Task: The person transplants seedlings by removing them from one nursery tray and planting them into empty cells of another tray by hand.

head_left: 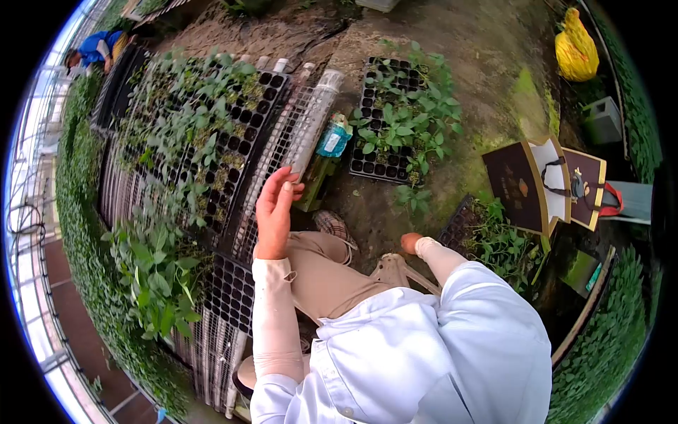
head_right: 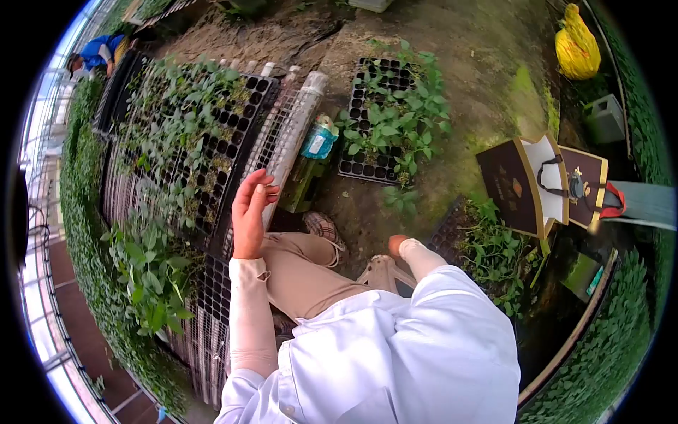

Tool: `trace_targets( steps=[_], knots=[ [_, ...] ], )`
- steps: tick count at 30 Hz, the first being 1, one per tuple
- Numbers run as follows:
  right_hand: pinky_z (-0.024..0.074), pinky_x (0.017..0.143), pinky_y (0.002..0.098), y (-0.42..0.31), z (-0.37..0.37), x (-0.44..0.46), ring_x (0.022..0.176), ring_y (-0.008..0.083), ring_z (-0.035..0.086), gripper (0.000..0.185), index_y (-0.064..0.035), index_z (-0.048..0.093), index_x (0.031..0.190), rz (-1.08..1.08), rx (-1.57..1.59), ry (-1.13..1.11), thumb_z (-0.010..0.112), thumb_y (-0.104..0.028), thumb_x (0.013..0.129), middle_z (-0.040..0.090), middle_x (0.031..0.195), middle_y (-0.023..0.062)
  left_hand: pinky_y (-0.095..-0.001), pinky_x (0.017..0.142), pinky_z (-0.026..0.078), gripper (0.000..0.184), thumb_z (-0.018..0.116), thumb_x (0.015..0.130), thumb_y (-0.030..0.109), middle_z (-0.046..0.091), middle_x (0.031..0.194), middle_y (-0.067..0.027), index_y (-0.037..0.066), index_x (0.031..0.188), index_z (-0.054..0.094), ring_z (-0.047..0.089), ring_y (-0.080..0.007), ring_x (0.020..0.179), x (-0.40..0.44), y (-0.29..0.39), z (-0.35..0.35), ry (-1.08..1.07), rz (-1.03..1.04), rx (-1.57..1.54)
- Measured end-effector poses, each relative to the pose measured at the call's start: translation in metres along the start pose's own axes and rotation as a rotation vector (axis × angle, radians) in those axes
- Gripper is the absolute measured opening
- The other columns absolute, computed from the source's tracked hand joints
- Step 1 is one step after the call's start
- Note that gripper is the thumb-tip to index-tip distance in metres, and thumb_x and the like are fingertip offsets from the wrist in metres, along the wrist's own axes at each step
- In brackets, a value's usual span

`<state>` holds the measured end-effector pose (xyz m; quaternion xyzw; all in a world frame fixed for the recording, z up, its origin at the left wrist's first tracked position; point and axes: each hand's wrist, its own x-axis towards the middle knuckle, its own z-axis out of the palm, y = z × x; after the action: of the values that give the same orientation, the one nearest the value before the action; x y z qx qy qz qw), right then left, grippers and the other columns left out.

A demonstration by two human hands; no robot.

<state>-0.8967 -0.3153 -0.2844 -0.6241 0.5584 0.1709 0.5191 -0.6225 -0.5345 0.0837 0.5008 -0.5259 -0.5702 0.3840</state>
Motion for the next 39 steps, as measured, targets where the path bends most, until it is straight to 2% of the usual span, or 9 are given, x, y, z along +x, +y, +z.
trace_targets(
  steps=[4, 5, 8, 16, 22, 24, 29, 34, 39],
  knots=[
    [0.0521, 0.082, 0.0502, 0.054, -0.001, -0.009, 0.094, 0.0435, 0.065, 0.026, -0.0002, 0.073, 0.094, -0.023, -0.069, 0.138, 0.057, -0.02, 0.088, 0.069, 0.098, 0.0259, -0.0288, 0.087, 0.05, 0.035, 0.053, 0.104, 0.021, 0.065, 0.12, -0.0075, 0.003, 0.134, 0.055, 0.064, -0.0139, 0.1, -0.085, 0.012, -0.066, 0.25, 0.044, -0.031],
    [0.054, 0.078, 0.0461, 0.031, -0.032, -0.028, 0.087, 0.0384, 0.067, 0.025, -0.0004, 0.07, 0.106, 0.011, -0.054, 0.067, 0.057, -0.017, 0.093, 0.07, 0.1, 0.0218, -0.0283, 0.087, 0.05, 0.035, 0.054, 0.104, 0.021, 0.066, 0.119, -0.0067, 0.003, 0.133, 0.056, 0.064, -0.0135, 0.099, -0.109, 0.006, -0.083, 0.295, 0.047, -0.064],
    [0.055, 0.073, 0.0341, -0.006, -0.077, -0.042, 0.083, 0.0183, 0.065, 0.036, -0.0058, 0.051, 0.136, 0.203, 0.768, 0.028, 0.049, -0.021, 0.103, 0.066, 0.106, 0.0076, -0.026, 0.083, 0.05, 0.033, 0.056, 0.103, 0.023, 0.067, 0.115, -0.0052, 0.003, 0.13, 0.058, 0.064, -0.011, 0.095, -0.185, -0.015, -0.123, 0.447, -0.024, -0.112],
    [0.0511, 0.073, 0.0243, -0.231, -0.211, -0.09, 0.085, 0.0111, 0.062, 0.03, -0.0035, 0.053, 0.131, -0.509, 0.993, 0.535, 0.047, -0.017, 0.105, 0.064, 0.105, 0.0041, -0.0236, 0.076, 0.05, 0.027, 0.056, 0.103, 0.02, 0.068, 0.11, -0.0027, 0.005, 0.124, 0.061, 0.063, -0.0086, 0.09, -0.333, -0.086, -0.193, 0.836, -0.072, -0.264],
    [0.0502, 0.079, 0.0242, -0.448, -0.208, -0.184, 0.088, 0.0103, 0.061, 0.031, -0.0013, 0.054, 0.132, -0.991, 0.667, 0.357, 0.048, -0.019, 0.106, 0.064, 0.11, 0.0062, -0.0239, 0.073, 0.048, 0.032, 0.059, 0.099, 0.023, 0.066, 0.108, -0.0022, 0.006, 0.126, 0.06, 0.06, -0.0086, 0.089, -0.383, -0.104, -0.259, 0.848, -0.191, -0.123],
    [0.0503, 0.077, 0.0238, -0.486, -0.183, -0.173, 0.087, 0.0097, 0.061, 0.031, -0.0017, 0.055, 0.131, -1.018, 0.502, 0.216, 0.048, -0.019, 0.106, 0.065, 0.111, 0.0055, -0.0318, 0.082, 0.05, 0.037, 0.063, 0.095, 0.024, 0.067, 0.108, -0.0081, -0.001, 0.122, 0.061, 0.063, -0.0175, 0.094, -0.39, -0.1, -0.276, 0.831, -0.261, 0.132],
    [0.0536, 0.082, 0.0371, -0.526, -0.093, -0.11, 0.095, 0.0288, 0.069, 0.035, -0.0012, 0.058, 0.128, -0.955, -0.125, 0.188, 0.059, -0.015, 0.095, 0.07, 0.107, 0.017, -0.0385, 0.097, 0.049, 0.046, 0.064, 0.093, 0.028, 0.067, 0.121, -0.017, -0.001, 0.128, 0.06, 0.064, -0.0288, 0.112, -0.404, -0.104, -0.319, 0.775, -0.305, 0.375],
    [0.0529, 0.085, 0.0423, -0.556, -0.013, -0.083, 0.099, 0.0367, 0.067, 0.032, -0.0021, 0.061, 0.123, -1.054, -0.33, 0.058, 0.06, -0.015, 0.093, 0.069, 0.108, 0.0201, -0.0374, 0.094, 0.05, 0.046, 0.064, 0.092, 0.028, 0.068, 0.118, -0.0173, -0.001, 0.127, 0.061, 0.065, -0.0276, 0.108, -0.41, -0.12, -0.358, 0.913, -0.237, 0.255],
    [0.0511, 0.084, 0.0441, -0.561, -0.007, -0.056, 0.098, 0.0379, 0.064, 0.026, -0.0013, 0.062, 0.118, -1.105, -0.331, 0.377, 0.059, -0.009, 0.093, 0.067, 0.105, 0.0184, -0.0279, 0.066, 0.048, 0.037, 0.062, 0.095, 0.028, 0.065, 0.097, -0.0028, 0.002, 0.121, 0.064, 0.058, -0.0108, 0.082, -0.427, -0.155, -0.421, 0.962, -0.365, -0.057]
  ],
)
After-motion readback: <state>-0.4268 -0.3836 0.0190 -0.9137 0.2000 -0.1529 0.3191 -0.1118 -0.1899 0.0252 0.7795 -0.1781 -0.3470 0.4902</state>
